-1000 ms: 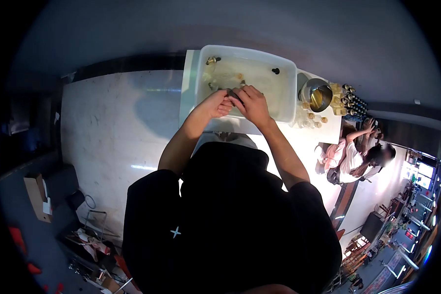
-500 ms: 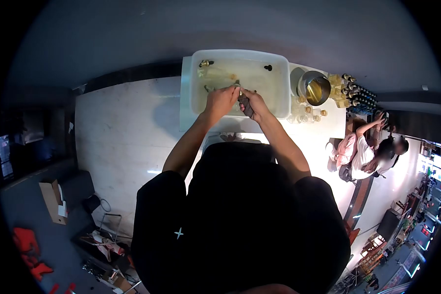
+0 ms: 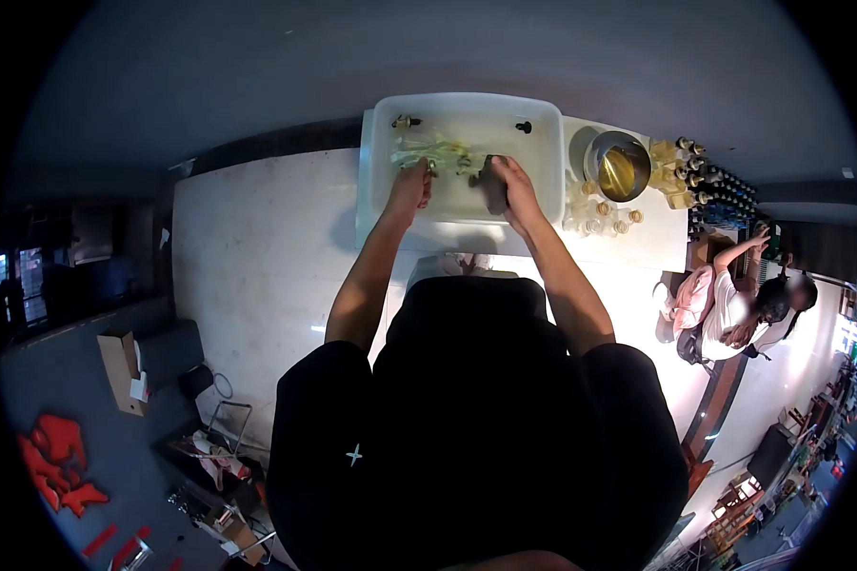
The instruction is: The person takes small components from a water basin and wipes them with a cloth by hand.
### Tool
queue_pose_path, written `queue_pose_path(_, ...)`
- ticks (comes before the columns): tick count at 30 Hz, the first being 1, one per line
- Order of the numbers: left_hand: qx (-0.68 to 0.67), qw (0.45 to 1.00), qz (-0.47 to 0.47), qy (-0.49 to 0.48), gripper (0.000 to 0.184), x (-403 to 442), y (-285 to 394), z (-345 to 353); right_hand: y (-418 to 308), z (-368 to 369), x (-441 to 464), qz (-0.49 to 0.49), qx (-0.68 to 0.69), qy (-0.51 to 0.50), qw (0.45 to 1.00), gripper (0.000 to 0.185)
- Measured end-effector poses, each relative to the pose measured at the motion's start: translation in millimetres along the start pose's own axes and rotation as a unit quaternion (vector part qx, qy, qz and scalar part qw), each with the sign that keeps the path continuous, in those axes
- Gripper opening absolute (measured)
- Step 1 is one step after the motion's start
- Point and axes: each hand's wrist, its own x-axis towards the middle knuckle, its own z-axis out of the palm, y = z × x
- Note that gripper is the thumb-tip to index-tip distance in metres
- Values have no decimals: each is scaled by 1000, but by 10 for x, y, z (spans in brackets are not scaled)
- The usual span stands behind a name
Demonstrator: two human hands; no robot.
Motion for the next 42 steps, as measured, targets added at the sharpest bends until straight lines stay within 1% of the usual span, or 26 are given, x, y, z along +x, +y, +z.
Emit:
queue_pose_path(1,23,1000,9,14,38,-2,0,4,5,-36,-38,42,69,-10,997,32)
queue_pose_path(2,157,978,137,27,37,102,-107,-60,15,-68,-76,84,138,-20,987,37)
queue_pose_path(3,286,922,259,39,37,306,-325,-182,30,-91,-105,125,206,-30,970,42)
queue_pose_path(4,375,875,303,46,36,329,-389,-191,33,-89,-144,128,244,-42,960,46)
queue_pose_path(5,458,816,347,62,35,351,-452,-199,33,-80,-184,132,280,-53,949,49)
queue_pose_path(7,557,769,300,88,34,203,-288,-61,38,-55,-220,132,325,-71,934,54)
queue_pose_path(9,644,732,210,74,31,143,-138,50,61,-70,-220,121,341,-83,928,56)
queue_pose_path(10,684,707,164,66,31,150,-91,83,81,-73,-209,120,342,-68,930,56)
queue_pose_path(13,736,649,185,53,26,538,-319,-104,124,-25,-168,104,348,-24,931,54)
queue_pose_path(16,774,611,163,24,23,968,-541,-291,152,-47,-111,83,335,-1,938,49)
queue_pose_path(19,748,633,197,-4,24,1054,-622,-353,199,-102,-93,72,314,35,946,44)
queue_pose_path(22,754,631,161,-86,26,1086,-637,-360,267,-104,-94,46,285,63,955,42)
queue_pose_path(25,658,725,152,-132,34,1054,-537,-257,333,-23,-79,15,283,67,957,38)
queue_pose_path(28,585,782,198,-83,40,1003,-514,-298,487,11,34,30,272,71,959,31)
queue_pose_path(31,545,805,227,-63,45,797,-331,-356,573,74,143,84,259,94,958,25)
queue_pose_path(33,509,822,246,-59,45,744,-283,-434,619,206,172,36,115,135,984,25)
queue_pose_path(34,491,831,255,-57,45,724,-265,-471,643,280,194,11,42,153,987,26)
queue_pose_path(37,401,870,276,-74,43,639,-203,-536,772,391,337,-38,-64,194,978,34)
queue_pose_path(38,375,882,278,-71,42,602,-192,-544,797,411,360,-32,-64,192,979,32)
queue_pose_path(40,321,902,280,-65,40,519,-152,-530,622,660,282,-21,-62,189,980,29)
queue_pose_path(42,316,904,282,-61,41,479,-126,-505,554,706,294,23,11,144,989,30)
